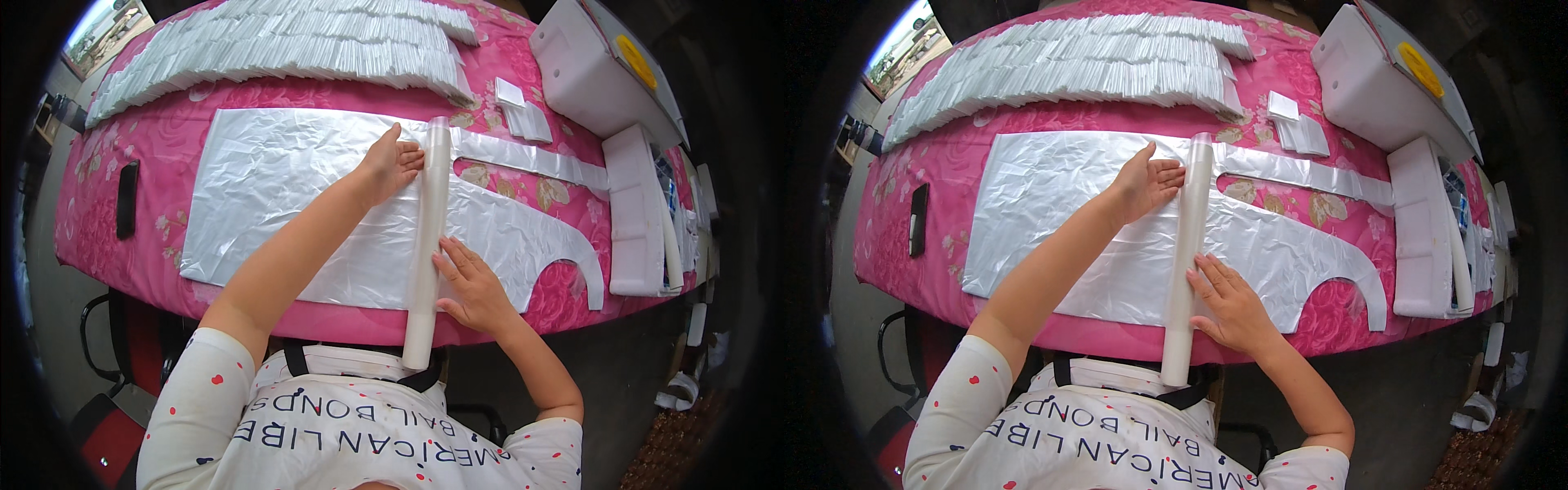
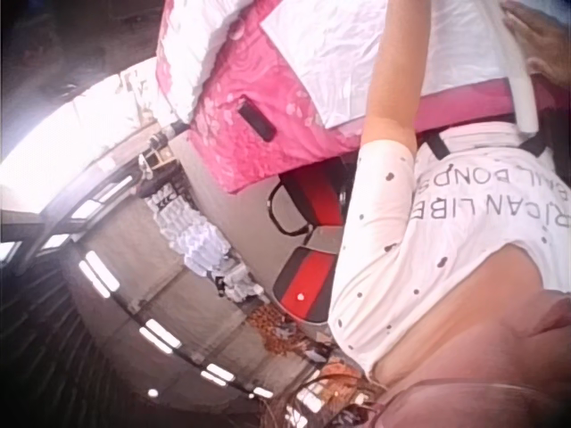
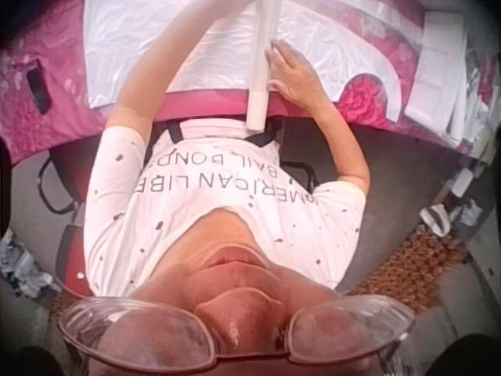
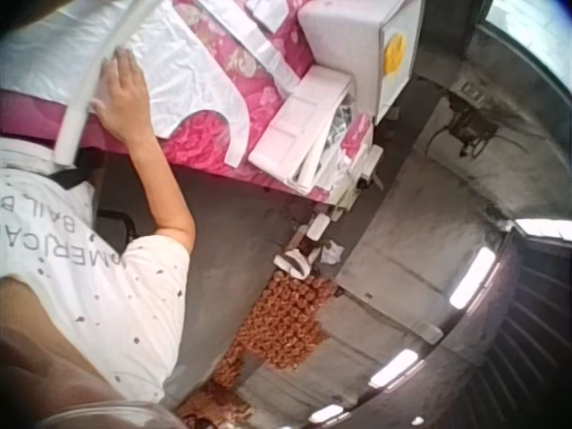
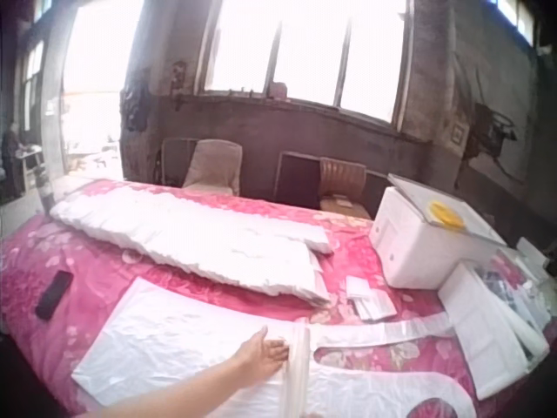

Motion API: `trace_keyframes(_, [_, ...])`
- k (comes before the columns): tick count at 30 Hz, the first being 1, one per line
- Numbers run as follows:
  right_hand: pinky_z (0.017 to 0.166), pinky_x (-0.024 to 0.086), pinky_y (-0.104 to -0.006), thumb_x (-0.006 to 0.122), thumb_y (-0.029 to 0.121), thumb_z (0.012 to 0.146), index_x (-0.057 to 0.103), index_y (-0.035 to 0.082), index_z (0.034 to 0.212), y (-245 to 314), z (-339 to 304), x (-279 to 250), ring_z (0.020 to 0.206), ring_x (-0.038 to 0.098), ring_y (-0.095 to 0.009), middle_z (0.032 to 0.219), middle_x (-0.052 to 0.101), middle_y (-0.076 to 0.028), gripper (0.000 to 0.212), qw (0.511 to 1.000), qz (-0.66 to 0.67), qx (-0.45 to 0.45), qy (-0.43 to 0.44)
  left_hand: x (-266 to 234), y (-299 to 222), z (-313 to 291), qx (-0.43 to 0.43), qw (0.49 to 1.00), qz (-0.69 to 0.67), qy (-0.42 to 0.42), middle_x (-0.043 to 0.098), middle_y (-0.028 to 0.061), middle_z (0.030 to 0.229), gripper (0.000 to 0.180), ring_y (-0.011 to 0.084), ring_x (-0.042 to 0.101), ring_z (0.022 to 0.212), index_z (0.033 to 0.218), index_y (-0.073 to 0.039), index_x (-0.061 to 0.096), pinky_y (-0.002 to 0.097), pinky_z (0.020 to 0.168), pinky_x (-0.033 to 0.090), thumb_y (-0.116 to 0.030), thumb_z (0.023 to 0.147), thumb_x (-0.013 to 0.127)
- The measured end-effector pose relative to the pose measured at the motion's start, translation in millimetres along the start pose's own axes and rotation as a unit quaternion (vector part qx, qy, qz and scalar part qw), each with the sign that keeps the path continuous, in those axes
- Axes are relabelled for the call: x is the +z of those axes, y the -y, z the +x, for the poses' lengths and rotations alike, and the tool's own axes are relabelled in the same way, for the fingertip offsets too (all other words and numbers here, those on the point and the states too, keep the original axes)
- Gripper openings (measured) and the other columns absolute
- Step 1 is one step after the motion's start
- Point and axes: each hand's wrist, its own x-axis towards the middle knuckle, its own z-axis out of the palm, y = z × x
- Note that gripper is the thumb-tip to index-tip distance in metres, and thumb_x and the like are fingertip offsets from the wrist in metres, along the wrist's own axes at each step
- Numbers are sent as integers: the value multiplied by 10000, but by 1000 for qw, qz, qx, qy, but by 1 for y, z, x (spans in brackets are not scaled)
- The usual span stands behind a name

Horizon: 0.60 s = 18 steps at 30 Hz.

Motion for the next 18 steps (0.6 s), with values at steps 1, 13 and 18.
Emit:
trace_keyframes(1, [1037,290,-420,531,390,840,425,67,1303,-1,2,1,1281,321,-342,1385,349,-156,574,1000,-18,-10,12,-2,-1,-4,42,998,55,-14,431,201,1291,623,247,435,1194,1286,86,326,344,1005,343,-433,943,300])
trace_keyframes(13, [1089,174,-445,392,532,869,474,26,1251,94,139,73,1313,277,-299,1299,465,-148,639,961,122,-216,124,-108,-51,-125,238,930,251,-121,576,161,1126,487,213,556,1013,1211,27,457,317,872,424,-363,939,353])
trace_keyframes(18, [990,347,-415,579,328,833,555,25,1147,110,164,62,1182,448,-314,1177,552,-152,437,937,224,-265,35,-175,-38,-197,254,913,274,-166,589,146,1098,450,188,568,966,1188,21,479,302,836,438,-341,957,343])
